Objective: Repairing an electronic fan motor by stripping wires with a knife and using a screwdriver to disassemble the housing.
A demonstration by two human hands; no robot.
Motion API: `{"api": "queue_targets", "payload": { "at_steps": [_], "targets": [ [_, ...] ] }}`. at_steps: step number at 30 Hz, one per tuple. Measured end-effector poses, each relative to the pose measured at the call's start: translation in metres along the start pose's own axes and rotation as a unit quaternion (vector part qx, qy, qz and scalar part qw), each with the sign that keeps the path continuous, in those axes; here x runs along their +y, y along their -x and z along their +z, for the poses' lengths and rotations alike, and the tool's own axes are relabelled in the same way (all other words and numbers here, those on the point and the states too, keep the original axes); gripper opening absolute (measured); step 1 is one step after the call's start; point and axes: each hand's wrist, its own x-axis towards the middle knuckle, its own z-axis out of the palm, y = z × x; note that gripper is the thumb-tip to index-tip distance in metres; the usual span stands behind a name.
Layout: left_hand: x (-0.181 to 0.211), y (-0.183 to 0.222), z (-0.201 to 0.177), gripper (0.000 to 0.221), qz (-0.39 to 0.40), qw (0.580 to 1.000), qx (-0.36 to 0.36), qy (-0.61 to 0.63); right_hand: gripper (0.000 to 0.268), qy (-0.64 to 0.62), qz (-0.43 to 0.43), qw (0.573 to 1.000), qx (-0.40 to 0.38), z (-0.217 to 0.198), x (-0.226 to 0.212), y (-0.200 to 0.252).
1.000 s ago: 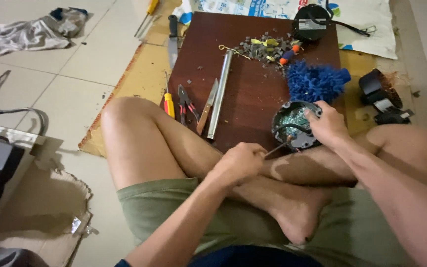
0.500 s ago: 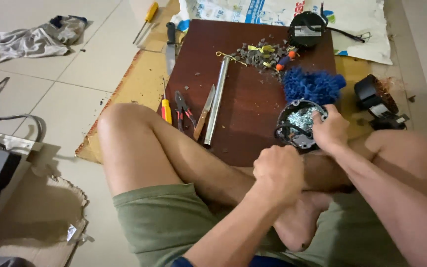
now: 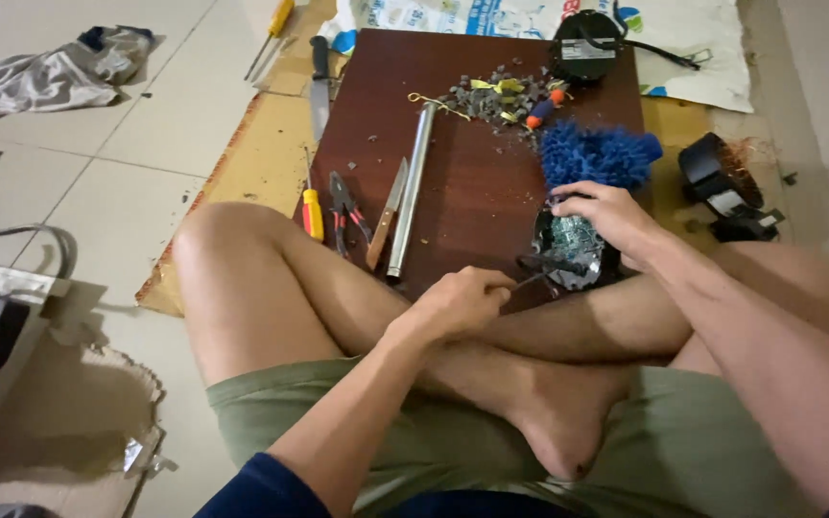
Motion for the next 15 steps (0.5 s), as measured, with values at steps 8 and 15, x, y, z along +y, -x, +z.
{"api": "queue_targets", "payload": {
  "at_steps": [8,15],
  "targets": [
    [-0.002,-0.032,0.049,0.037,-0.069,0.994,0.044,0.066,0.049,-0.249,0.116,0.96,0.05,-0.023,0.108,-0.064],
    [0.059,0.011,0.083,0.047,-0.138,0.972,0.088,0.168,0.046,-0.361,0.179,0.914,0.051,0.006,0.082,-0.032]
  ]
}}
